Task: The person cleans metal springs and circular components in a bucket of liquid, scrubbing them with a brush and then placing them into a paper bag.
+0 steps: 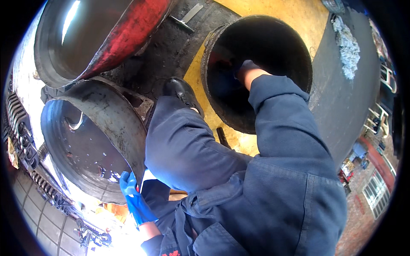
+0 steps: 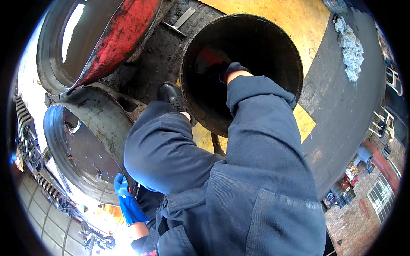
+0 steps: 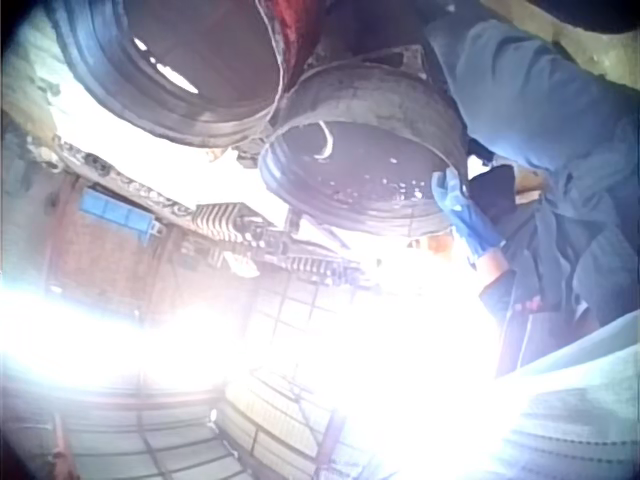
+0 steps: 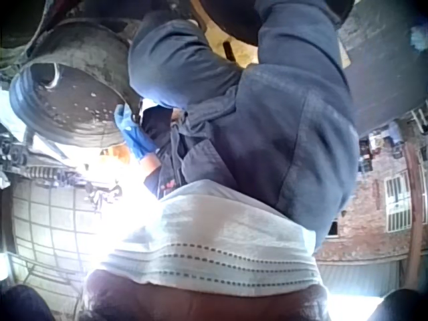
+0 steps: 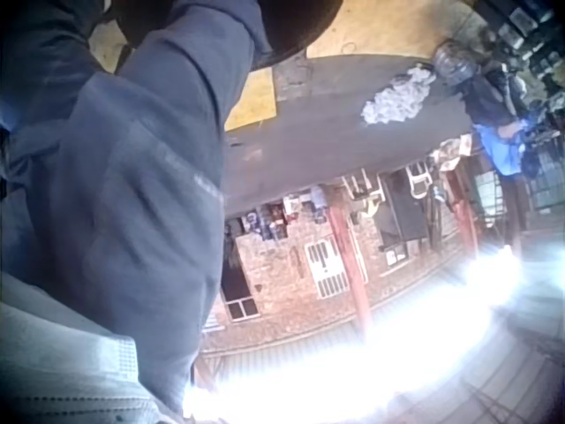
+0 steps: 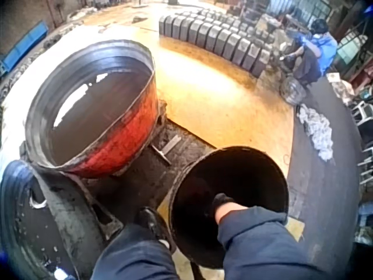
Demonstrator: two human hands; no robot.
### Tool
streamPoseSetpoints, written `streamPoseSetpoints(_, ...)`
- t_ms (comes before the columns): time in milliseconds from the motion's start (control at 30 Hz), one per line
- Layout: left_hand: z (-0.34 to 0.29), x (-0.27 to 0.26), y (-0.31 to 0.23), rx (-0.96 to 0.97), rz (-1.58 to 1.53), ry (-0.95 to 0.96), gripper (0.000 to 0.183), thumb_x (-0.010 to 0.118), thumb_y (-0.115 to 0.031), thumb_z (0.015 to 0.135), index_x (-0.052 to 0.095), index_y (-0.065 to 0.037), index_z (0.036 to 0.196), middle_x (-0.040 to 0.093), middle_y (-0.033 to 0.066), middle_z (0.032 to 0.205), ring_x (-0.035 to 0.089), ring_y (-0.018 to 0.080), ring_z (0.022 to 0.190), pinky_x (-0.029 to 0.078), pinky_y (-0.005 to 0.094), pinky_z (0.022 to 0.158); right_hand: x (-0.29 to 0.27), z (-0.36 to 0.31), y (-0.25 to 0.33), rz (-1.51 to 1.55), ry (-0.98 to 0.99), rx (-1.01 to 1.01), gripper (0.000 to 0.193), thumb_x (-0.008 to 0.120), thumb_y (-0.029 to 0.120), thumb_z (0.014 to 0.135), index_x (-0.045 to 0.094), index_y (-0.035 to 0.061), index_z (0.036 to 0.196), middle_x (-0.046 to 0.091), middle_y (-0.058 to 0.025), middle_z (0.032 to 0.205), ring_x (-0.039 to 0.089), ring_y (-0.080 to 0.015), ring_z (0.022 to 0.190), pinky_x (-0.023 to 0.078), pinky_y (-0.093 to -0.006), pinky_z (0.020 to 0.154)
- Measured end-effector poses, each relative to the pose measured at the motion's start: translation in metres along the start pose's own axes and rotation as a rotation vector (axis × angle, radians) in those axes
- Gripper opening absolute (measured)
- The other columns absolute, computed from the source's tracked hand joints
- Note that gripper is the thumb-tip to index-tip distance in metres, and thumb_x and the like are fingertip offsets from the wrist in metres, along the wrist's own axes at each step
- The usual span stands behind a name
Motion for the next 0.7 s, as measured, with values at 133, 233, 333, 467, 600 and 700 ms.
streamPoseSetpoints(133, -0.001, 0.006, -0.006, 0.016, -0.008, -0.003, 0.041, 0.077, -0.005, 0.093, 0.059, 0.004, 0.13, 0.067, 0.0057, 0.106, 0.061, 0.0105, 0.085, 0.05, 0.0242, 0.076, -0.001, 0.001, -0.022, -0.015, 0.003, 0.121, 0.043, 0.066, 0.051, 0.092, 0.079, 0.0197, 0.118, 0.076, -0.0079, 0.122, 0.069, -0.0254, 0.11, 0.05, -0.036, 0.099)
streamPoseSetpoints(233, 0.0, 0.007, -0.005, 0.014, -0.037, -0.01, 0.04, 0.077, -0.004, 0.094, 0.059, 0.004, 0.129, 0.067, 0.0067, 0.107, 0.062, 0.0111, 0.085, 0.051, 0.0247, 0.076, -0.005, -0.001, -0.035, -0.025, 0.015, 0.197, 0.043, 0.066, 0.051, 0.092, 0.079, 0.0199, 0.118, 0.076, -0.0074, 0.121, 0.07, -0.0247, 0.109, 0.05, -0.0354, 0.098)
streamPoseSetpoints(333, 0.0, 0.009, -0.005, -0.012, -0.027, -0.022, 0.042, 0.077, -0.004, 0.093, 0.059, 0.004, 0.13, 0.067, 0.0075, 0.107, 0.062, 0.0117, 0.086, 0.051, 0.0252, 0.077, -0.011, -0.005, -0.041, -0.036, 0.027, 0.22, 0.043, 0.065, 0.052, 0.092, 0.079, 0.0202, 0.118, 0.077, -0.0068, 0.121, 0.07, -0.0241, 0.108, 0.05, -0.0348, 0.098)
streamPoseSetpoints(467, -0.013, 0.02, -0.018, -0.034, -0.082, 0.013, 0.047, 0.079, -0.006, 0.092, 0.057, 0.004, 0.133, 0.067, 0.008, 0.108, 0.062, 0.0124, 0.089, 0.052, 0.0274, 0.08, -0.018, -0.021, -0.045, -0.039, 0.045, 0.216, 0.044, 0.065, 0.054, 0.092, 0.079, 0.0205, 0.117, 0.077, -0.0061, 0.12, 0.07, -0.0232, 0.107, 0.05, -0.0341, 0.097)
streamPoseSetpoints(600, -0.013, 0.025, -0.024, 0.003, -0.057, -0.002, 0.05, 0.082, -0.01, 0.09, 0.057, 0.003, 0.132, 0.067, 0.0075, 0.111, 0.062, 0.014, 0.092, 0.052, 0.03, 0.084, -0.037, -0.048, -0.041, -0.021, 0.059, 0.147, 0.044, 0.065, 0.055, 0.092, 0.079, 0.0208, 0.116, 0.078, -0.0054, 0.119, 0.071, -0.0224, 0.106, 0.05, -0.0333, 0.097)
streamPoseSetpoints(700, -0.006, 0.02, -0.013, 0.001, -0.091, 0.001, 0.048, 0.082, -0.011, 0.09, 0.059, 0.002, 0.131, 0.067, 0.0069, 0.111, 0.063, 0.0156, 0.095, 0.053, 0.0321, 0.086, -0.054, -0.078, -0.017, 0.045, 0.086, 0.038, 0.045, 0.064, 0.056, 0.092, 0.08, 0.021, 0.116, 0.078, -0.0048, 0.118, 0.071, -0.0217, 0.105, 0.05, -0.0327, 0.097)
Point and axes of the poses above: each hand's wrist, its own z-axis towards the middle knuckle, its own x-axis out of the palm, y = z × x, the point moved 6 cm from there along z, towards the middle knuckle
